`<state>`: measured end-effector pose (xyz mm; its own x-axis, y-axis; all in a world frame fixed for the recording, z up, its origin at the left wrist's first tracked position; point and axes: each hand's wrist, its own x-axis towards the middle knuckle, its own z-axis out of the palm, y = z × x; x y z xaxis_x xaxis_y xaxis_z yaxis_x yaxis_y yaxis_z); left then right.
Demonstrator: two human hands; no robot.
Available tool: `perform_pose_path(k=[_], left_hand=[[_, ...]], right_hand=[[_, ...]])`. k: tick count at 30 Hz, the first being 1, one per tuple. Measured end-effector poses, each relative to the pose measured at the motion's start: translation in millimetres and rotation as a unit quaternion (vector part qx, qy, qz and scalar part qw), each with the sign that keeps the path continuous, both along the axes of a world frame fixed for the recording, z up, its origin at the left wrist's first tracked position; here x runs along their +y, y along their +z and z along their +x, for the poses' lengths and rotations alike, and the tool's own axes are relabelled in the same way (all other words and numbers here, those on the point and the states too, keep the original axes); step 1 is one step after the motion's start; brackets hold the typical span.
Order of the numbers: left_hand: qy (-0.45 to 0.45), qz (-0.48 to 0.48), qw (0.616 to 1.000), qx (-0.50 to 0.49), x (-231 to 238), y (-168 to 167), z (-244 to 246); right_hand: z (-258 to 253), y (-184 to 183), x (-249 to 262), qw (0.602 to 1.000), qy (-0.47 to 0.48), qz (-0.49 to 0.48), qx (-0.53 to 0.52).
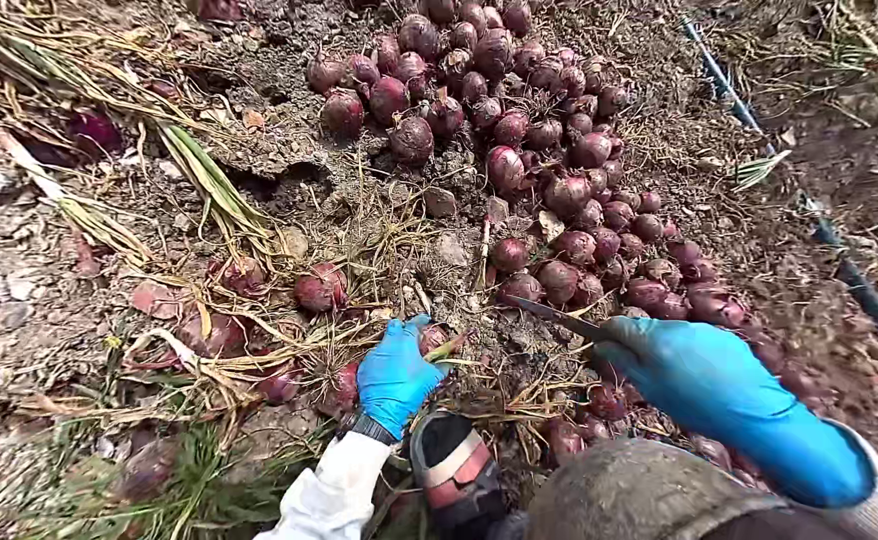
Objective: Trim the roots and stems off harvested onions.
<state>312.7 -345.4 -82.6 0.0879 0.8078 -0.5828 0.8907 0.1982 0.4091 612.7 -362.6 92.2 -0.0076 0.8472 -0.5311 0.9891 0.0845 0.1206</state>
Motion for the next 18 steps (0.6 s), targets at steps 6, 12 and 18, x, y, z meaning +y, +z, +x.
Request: perform_pose_path(k=[6, 12, 18], left_hand=[[0.031, 0.062, 0.997, -0.034, 13.7, 33.9, 2.9], [-0.155, -0.012, 0.981, 0.113, 6.1, 2.3, 35.9], [-0.012, -0.091, 0.996, -0.003, 31.0, 17.0, -26.7]], right_hand=[[-16.1, -99.5, 2.9, 0.851, -0.375, 0.005, 0.367], [-65.8, -153.0, 4.1, 0.73, -0.48, -0.036, 0.485], [-46.3, -166.8, -7.8, 0.75, -0.462, -0.081, 0.467]])
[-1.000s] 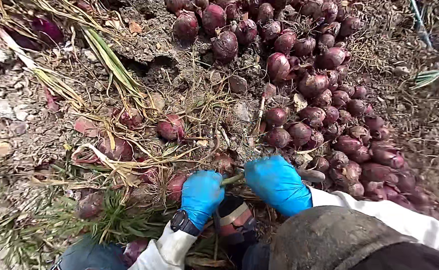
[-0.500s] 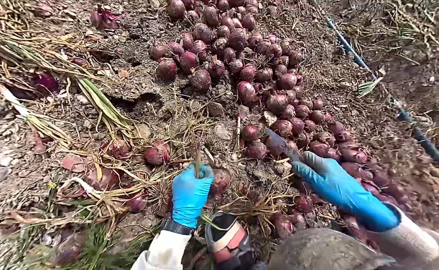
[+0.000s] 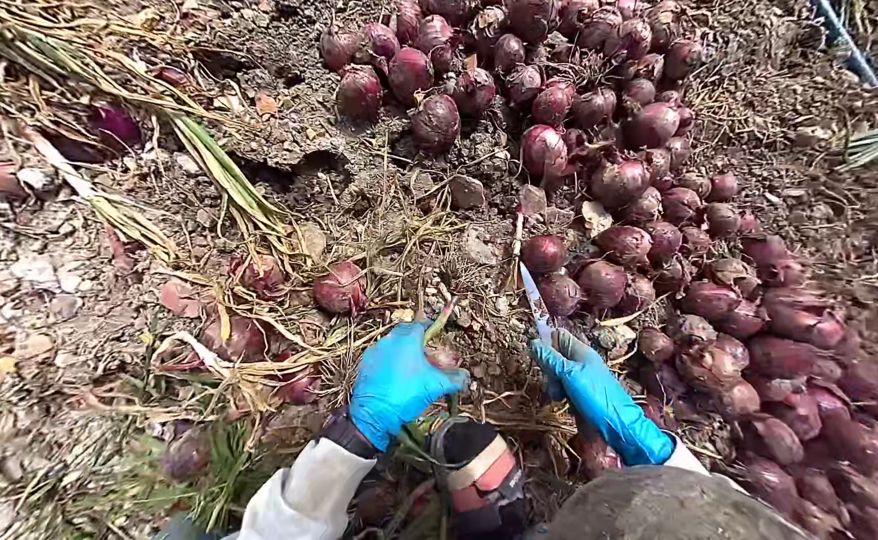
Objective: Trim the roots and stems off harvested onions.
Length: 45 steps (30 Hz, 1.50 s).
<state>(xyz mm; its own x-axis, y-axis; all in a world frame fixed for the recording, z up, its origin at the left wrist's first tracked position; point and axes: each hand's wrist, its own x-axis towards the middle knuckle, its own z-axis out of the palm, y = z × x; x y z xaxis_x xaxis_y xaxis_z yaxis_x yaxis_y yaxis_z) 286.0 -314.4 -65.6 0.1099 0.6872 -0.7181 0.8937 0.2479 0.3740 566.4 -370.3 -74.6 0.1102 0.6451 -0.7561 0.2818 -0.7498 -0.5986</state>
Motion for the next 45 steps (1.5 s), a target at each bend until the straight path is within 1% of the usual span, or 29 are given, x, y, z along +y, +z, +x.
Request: perform_pose_path(k=[1, 2, 3, 5, 7, 10, 12, 15, 16, 18, 19, 20, 21, 23, 24, 25, 26, 27, 28, 29, 31, 33, 34, 35, 36, 39, 41, 43, 45], left_hand=[[0.09, 0.034, 0.991, -0.097, -2.7, 3.0, -18.3], [0.165, 0.062, 0.963, -0.205, -8.3, 10.1, -32.3], [0.221, 0.076, 0.925, -0.3, -15.0, 21.4, -41.5], [0.278, 0.088, 0.858, -0.422, -21.0, 43.0, -50.1], [0.299, 0.062, 0.825, -0.476, -28.3, 58.0, -50.6], [0.332, -0.018, 0.812, -0.479, -40.1, 61.4, -48.6], [0.332, -0.027, 0.804, -0.492, -49.9, 56.6, -50.8], [0.241, 0.042, 0.844, -0.478, -63.2, 52.1, -54.0], [0.207, 0.085, 0.869, -0.441, -67.4, 53.1, -54.8], [0.144, 0.218, 0.929, -0.262, -73.0, 56.7, -53.4], [0.136, 0.287, 0.933, -0.171, -73.1, 57.1, -51.2], [0.151, 0.328, 0.924, -0.124, -70.8, 58.2, -50.2], [0.19, 0.318, 0.92, -0.126, -67.8, 62.0, -50.5], [0.249, 0.232, 0.911, -0.231, -59.0, 75.6, -51.2], [0.223, 0.211, 0.912, -0.27, -53.7, 81.9, -51.0], [0.175, 0.223, 0.921, -0.267, -46.4, 86.6, -52.2], [0.156, 0.26, 0.922, -0.242, -35.5, 88.9, -55.6], [0.17, 0.302, 0.915, -0.206, -22.2, 89.4, -62.8], [0.204, 0.318, 0.912, -0.16, -9.5, 90.8, -73.4], [0.235, 0.298, 0.919, -0.106, -0.5, 92.7, -86.5], [0.223, 0.21, 0.952, 0.021, -0.6, 87.3, -106.6], [0.114, 0.084, 0.979, 0.15, -30.2, 68.3, -104.9], [0.076, 0.028, 0.978, 0.192, -47.6, 54.7, -95.0], [0.071, 0.002, 0.975, 0.209, -64.6, 39.8, -82.1], [0.101, -0.01, 0.97, 0.22, -76.5, 25.3, -67.5], [0.25, 0.042, 0.942, 0.22, -85.1, -13.0, -33.0], [0.288, 0.082, 0.938, 0.174, -79.1, -19.9, -20.9], [0.315, 0.145, 0.937, 0.041, -78.1, -11.3, -18.0], [0.322, 0.188, 0.918, -0.136, -79.8, 6.2, -22.1]], right_hand=[[-3.7, -1.4, 1.1, 1.0, 0.011, -0.005, 0.011], [-11.5, -1.1, -0.9, 0.999, 0.032, -0.012, 0.028], [-23.0, 0.6, -2.9, 0.997, 0.063, -0.019, 0.05], [-56.8, 13.2, 8.5, 0.988, 0.131, 0.0, 0.087], [-90.3, 34.5, 15.3, 0.98, 0.155, 0.078, 0.1], [-114.9, 47.0, 14.2, 0.951, 0.112, 0.221, 0.182], [-118.0, 46.2, 8.7, 0.936, 0.105, 0.255, 0.22], [-110.2, 42.9, -6.3, 0.929, 0.148, 0.25, 0.23], [-106.7, 40.9, -13.2, 0.934, 0.163, 0.236, 0.214], [-105.4, 36.1, -26.2, 0.953, 0.162, 0.191, 0.17], [-105.2, 33.7, -32.2, 0.962, 0.163, 0.168, 0.143], [-104.0, 32.0, -36.8, 0.97, 0.166, 0.137, 0.116], [-102.1, 26.9, -39.5, 0.976, 0.165, 0.11, 0.091], [-98.9, 15.5, -33.6, 0.984, 0.168, 0.047, 0.035], [-98.5, 14.7, -28.9, 0.982, 0.186, 0.025, 0.012], [-98.5, 17.1, -25.4, 0.978, 0.207, 0.04, -0.005], [-97.6, 22.8, -22.2, 0.972, 0.215, 0.092, -0.011], [-96.6, 32.5, -17.1, 0.971, 0.192, 0.145, 0.001], [-93.5, 38.0, -12.9, 0.972, 0.133, 0.19, 0.03], [-89.5, 36.3, -8.3, 0.972, 0.062, 0.217, 0.071], [-76.5, 40.3, 10.2, 0.973, 0.024, 0.211, 0.095], [-63.5, 29.9, 18.6, 0.981, 0.048, 0.177, 0.06], [-60.6, 19.6, 20.0, 0.985, 0.068, 0.149, 0.046], [-60.1, 9.4, 18.9, 0.989, 0.089, 0.116, 0.038], [-62.2, 1.0, 16.5, 0.99, 0.108, 0.081, 0.036], [-77.7, -11.8, 8.4, 0.986, 0.161, 0.004, 0.045], [-85.0, -10.5, 10.8, 0.98, 0.195, -0.005, 0.039], [-87.5, -4.8, 16.9, 0.975, 0.219, 0.006, 0.04], [-85.7, 3.4, 25.2, 0.967, 0.253, 0.026, 0.035]])
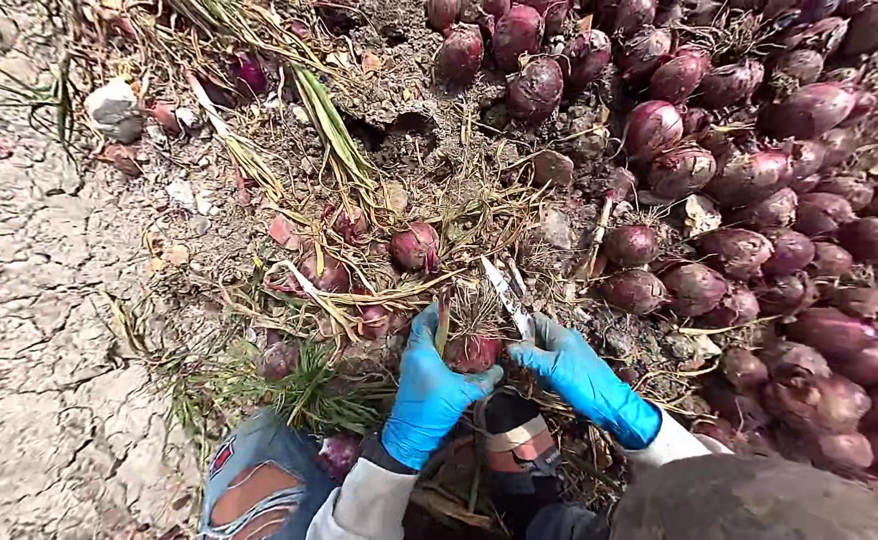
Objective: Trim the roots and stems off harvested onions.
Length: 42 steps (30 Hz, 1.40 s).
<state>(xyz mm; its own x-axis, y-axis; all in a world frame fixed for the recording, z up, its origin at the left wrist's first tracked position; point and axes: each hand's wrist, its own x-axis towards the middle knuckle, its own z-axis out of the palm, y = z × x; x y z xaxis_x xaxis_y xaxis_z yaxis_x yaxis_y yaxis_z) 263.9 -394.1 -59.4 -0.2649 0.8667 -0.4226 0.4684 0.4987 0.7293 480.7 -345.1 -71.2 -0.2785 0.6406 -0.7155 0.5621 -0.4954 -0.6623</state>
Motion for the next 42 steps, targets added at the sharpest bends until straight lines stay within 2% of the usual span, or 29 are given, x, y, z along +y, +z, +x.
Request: perform_pose_path(k=[2, 4, 6, 8, 11, 13, 15, 16, 17, 19, 21, 22, 24, 25, 26, 27, 29, 30, 31, 33, 34, 36, 37, 39, 41, 42], left_hand=[[-0.044, 0.029, 0.994, -0.093, 1.3, 23.6, -10.0], [-0.129, 0.001, 0.984, -0.119, 7.5, 45.6, -27.6], [-0.208, -0.035, 0.968, -0.136, 11.7, 61.3, -44.5], [-0.246, -0.075, 0.943, -0.213, 12.2, 69.8, -59.4], [-0.261, -0.102, 0.898, -0.34, 7.3, 72.0, -69.7], [-0.219, -0.095, 0.879, -0.412, 0.5, 68.0, -62.7], [-0.21, -0.062, 0.908, -0.358, -7.4, 65.9, -55.1], [-0.23, -0.031, 0.937, -0.261, -8.7, 64.7, -53.4], [-0.255, 0.01, 0.959, -0.122, -8.4, 62.6, -51.9], [-0.273, 0.103, 0.947, 0.134, -4.9, 52.2, -48.5], [-0.229, 0.105, 0.936, 0.245, 5.8, 42.0, -47.5], [-0.187, 0.084, 0.95, 0.234, 12.1, 41.6, -48.3], [-0.099, 0.041, 0.989, 0.099, 19.0, 49.4, -46.6], [-0.082, 0.03, 0.996, 0.018, 18.0, 53.7, -43.3], [-0.095, 0.032, 0.995, -0.019, 14.4, 55.3, -39.5], [-0.126, 0.053, 0.991, 0.005, 11.4, 52.9, -38.6], [-0.167, 0.115, 0.962, 0.182, 11.4, 39.1, -49.0], [-0.176, 0.111, 0.938, 0.277, 12.6, 32.9, -58.8], [-0.181, 0.053, 0.918, 0.349, 16.1, 29.8, -67.6], [-0.18, -0.121, 0.888, 0.405, 30.5, 24.3, -77.3], [-0.186, -0.174, 0.872, 0.417, 35.4, 18.6, -79.4], [-0.21, -0.218, 0.857, 0.416, 42.3, 12.4, -81.2], [-0.22, -0.218, 0.864, 0.397, 44.8, 14.5, -84.9], [-0.217, -0.186, 0.912, 0.294, 39.2, 27.3, -94.3], [-0.204, -0.108, 0.964, 0.131, 22.9, 43.1, -88.1], [-0.195, -0.081, 0.977, 0.039, 11.8, 51.9, -78.5]], right_hand=[[0.1, 12.8, 2.4, 0.999, 0.027, 0.044, 0.008], [-3.7, 30.3, 2.9, 0.992, 0.055, 0.11, 0.037], [-8.8, 41.4, -1.1, 0.975, 0.069, 0.175, 0.114], [-18.5, 43.8, -7.9, 0.953, 0.05, 0.217, 0.204], [-33.8, 49.3, -23.6, 0.941, -0.031, 0.16, 0.295], [-37.3, 54.3, -30.4, 0.935, -0.066, 0.12, 0.327], [-35.3, 55.6, -33.0, 0.945, -0.057, 0.115, 0.302], [-33.4, 53.7, -32.6, 0.953, -0.053, 0.11, 0.276], [-31.3, 49.8, -31.5, 0.962, -0.046, 0.1, 0.25], [-29.2, 42.7, -33.3, 0.984, -0.041, 0.063, 0.163], [-25.1, 32.7, -38.5, 0.996, -0.028, 0.021, 0.079], [-22.6, 23.3, -41.7, 0.999, -0.012, -0.001, 0.041], [-20.1, -1.6, -46.6, 0.999, -0.006, -0.041, 0.001], [-19.9, -8.8, -46.6, 0.998, -0.015, -0.058, -0.015], [-19.9, -9.4, -43.0, 0.998, -0.016, -0.057, -0.024], [-19.7, -8.2, -38.8, 0.999, -0.022, -0.02, -0.018], [-13.8, -6.5, -30.7, 0.994, -0.084, 0.069, 0.025], [-13.3, -5.2, -27.4, 0.985, -0.134, 0.105, 0.041], [-11.5, -1.0, -22.9, 0.976, -0.166, 0.128, 0.065], [-5.5, 4.2, -15.4, 0.978, -0.153, 0.126, 0.068], [-4.3, 2.1, -16.7, 0.984, -0.131, 0.103, 0.055], [-7.0, -6.3, -23.2, 0.995, -0.083, 0.057, 0.02], [-10.2, -8.1, -26.4, 0.997, -0.064, 0.041, 0.014], [-18.0, -3.2, -33.5, 0.998, -0.048, 0.014, 0.022], [-26.0, 7.1, -34.4, 0.999, -0.041, 0.003, 0.035], [-29.3, 14.0, -36.1, 0.999, -0.029, 0.008, 0.042]])
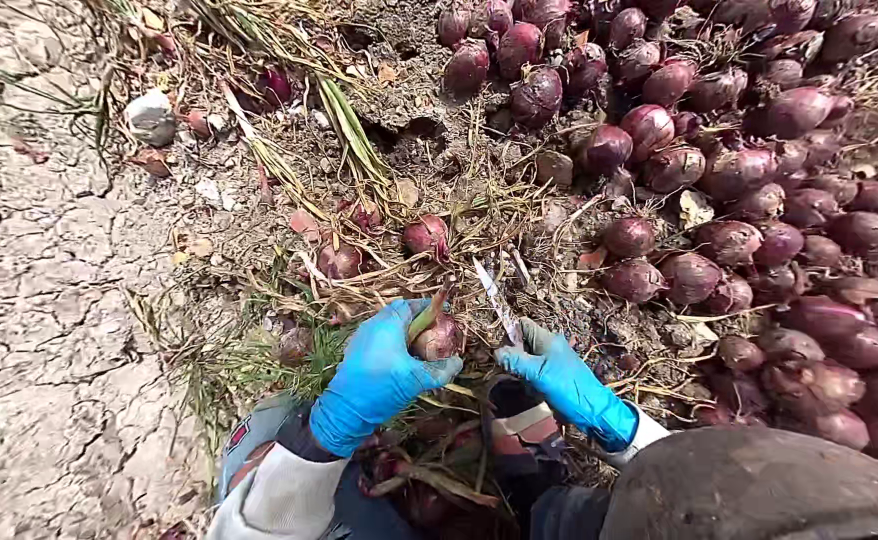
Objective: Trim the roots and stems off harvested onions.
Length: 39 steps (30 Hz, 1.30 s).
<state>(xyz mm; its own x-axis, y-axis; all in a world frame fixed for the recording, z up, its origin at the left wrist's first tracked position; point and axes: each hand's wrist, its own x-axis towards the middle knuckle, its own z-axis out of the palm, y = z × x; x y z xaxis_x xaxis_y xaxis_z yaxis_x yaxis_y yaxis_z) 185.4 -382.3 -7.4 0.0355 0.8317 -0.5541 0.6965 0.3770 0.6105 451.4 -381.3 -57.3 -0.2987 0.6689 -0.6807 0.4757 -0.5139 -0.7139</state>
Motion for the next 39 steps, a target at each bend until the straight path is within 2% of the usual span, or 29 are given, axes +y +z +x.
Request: perform_pose_path(k=[2, 4, 6, 10, 11, 13, 14, 16, 18, 19, 21, 23, 24, 27, 29, 30, 33, 37, 39], left_hand=[[0.034, 0.007, 0.989, -0.141, -14.9, 17.7, 20.3], [0.059, 0.002, 0.976, -0.207, -18.3, 28.8, 25.9], [0.04, -0.044, 0.97, -0.236, -14.8, 32.4, 19.2], [-0.045, -0.151, 0.95, -0.269, -7.3, 21.6, 4.5], [-0.059, -0.157, 0.955, -0.243, -5.1, 18.3, 1.6], [-0.109, -0.128, 0.979, -0.119, -1.1, 11.6, -4.1], [-0.141, -0.076, 0.987, -0.032, -0.6, 9.9, -5.7], [-0.177, 0.076, 0.974, 0.12, -2.4, 3.1, -8.2], [-0.124, 0.205, 0.951, 0.194, -1.9, -9.6, -12.4], [-0.08, 0.234, 0.951, 0.185, -1.0, -12.9, -15.4], [-0.029, 0.237, 0.967, 0.086, 1.4, -9.3, -16.3], [-0.082, 0.193, 0.978, 0.002, -8.4, -1.9, -0.7], [-0.128, 0.162, 0.978, -0.002, -15.5, 0.3, 10.6], [-0.21, 0.115, 0.971, -0.002, -28.0, -3.5, 33.2], [-0.179, 0.166, 0.969, 0.03, -27.5, -4.5, 34.3], [-0.145, 0.197, 0.968, 0.051, -25.0, -3.5, 30.7], [-0.087, 0.199, 0.973, 0.08, -22.5, 3.0, 18.1], [-0.03, 0.298, 0.949, 0.098, -15.4, 5.4, 15.7], [0.036, 0.256, 0.956, 0.138, -4.7, 13.4, -3.3]], right_hand=[[-5.0, 14.9, -0.4, 0.998, 0.017, 0.056, 0.028], [-7.8, 28.9, 2.4, 0.988, 0.013, 0.134, 0.08], [-6.4, 39.1, 7.0, 0.98, 0.036, 0.162, 0.111], [-11.6, 32.3, 8.0, 0.972, 0.061, 0.133, 0.182], [-14.0, 27.8, 7.6, 0.974, 0.052, 0.109, 0.19], [-16.2, 15.7, 5.4, 0.978, 0.05, 0.069, 0.189], [-15.8, 7.5, 3.0, 0.98, 0.064, 0.057, 0.181], [-13.9, -7.0, -3.0, 0.98, 0.09, 0.037, 0.172], [-12.3, -12.0, -4.9, 0.983, 0.083, 0.009, 0.166], [-12.5, -13.3, -5.2, 0.986, 0.055, -0.019, 0.155], [-11.9, -21.1, 0.1, 0.991, 0.005, -0.078, 0.112], [-8.2, -24.9, 1.9, 0.992, 0.024, -0.088, 0.087], [-10.1, -19.9, 0.7, 0.995, 0.035, -0.062, 0.074], [-18.6, -6.5, -5.6, 0.994, 0.033, 0.084, 0.06], [-13.0, -4.7, -11.4, 0.982, 0.043, 0.171, 0.066], [-7.6, -7.2, -11.3, 0.978, 0.035, 0.187, 0.082], [5.4, -4.0, 6.2, 0.976, -0.004, 0.2, 0.084], [12.2, 7.8, 22.5, 0.965, 0.019, 0.254, 0.061], [16.9, 14.5, 24.4, 0.962, -0.067, 0.23, 0.128]])
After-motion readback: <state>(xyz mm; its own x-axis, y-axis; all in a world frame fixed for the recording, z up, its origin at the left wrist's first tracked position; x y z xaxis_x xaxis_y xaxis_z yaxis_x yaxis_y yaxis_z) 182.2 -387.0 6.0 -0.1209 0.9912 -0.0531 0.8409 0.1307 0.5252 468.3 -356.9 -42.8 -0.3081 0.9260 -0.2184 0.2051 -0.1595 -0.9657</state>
